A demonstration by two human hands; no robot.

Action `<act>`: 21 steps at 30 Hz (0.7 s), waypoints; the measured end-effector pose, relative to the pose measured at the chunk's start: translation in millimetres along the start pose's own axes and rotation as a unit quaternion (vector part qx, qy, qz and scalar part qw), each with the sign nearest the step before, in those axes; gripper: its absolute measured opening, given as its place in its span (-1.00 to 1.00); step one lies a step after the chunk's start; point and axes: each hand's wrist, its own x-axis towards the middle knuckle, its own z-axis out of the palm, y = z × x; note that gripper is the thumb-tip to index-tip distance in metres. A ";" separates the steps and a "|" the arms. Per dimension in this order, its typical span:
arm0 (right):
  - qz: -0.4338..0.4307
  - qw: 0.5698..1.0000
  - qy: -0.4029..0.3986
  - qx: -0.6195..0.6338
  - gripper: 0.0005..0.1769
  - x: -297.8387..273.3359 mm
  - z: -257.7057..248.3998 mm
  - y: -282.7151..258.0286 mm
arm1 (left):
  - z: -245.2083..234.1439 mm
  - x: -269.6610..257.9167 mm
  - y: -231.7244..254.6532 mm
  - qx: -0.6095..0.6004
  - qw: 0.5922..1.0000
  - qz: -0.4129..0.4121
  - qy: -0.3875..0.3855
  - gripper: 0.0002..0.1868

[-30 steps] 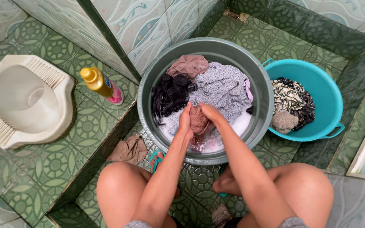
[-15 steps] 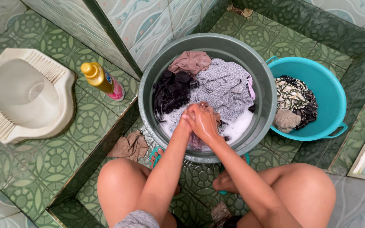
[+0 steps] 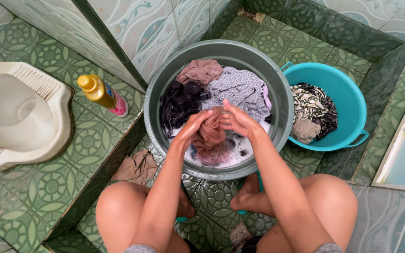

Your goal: The person pours liquid detergent from a bottle into a basin of clothes, then scrubs, squeezes, and rinses various garments by hand in the soapy water, moving them between basins.

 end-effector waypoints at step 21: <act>-0.305 0.761 0.043 -0.571 -0.45 -69.5 8.7 -82.2 | -18.1 -16.4 90.6 -0.126 0.972 0.197 0.041 -0.63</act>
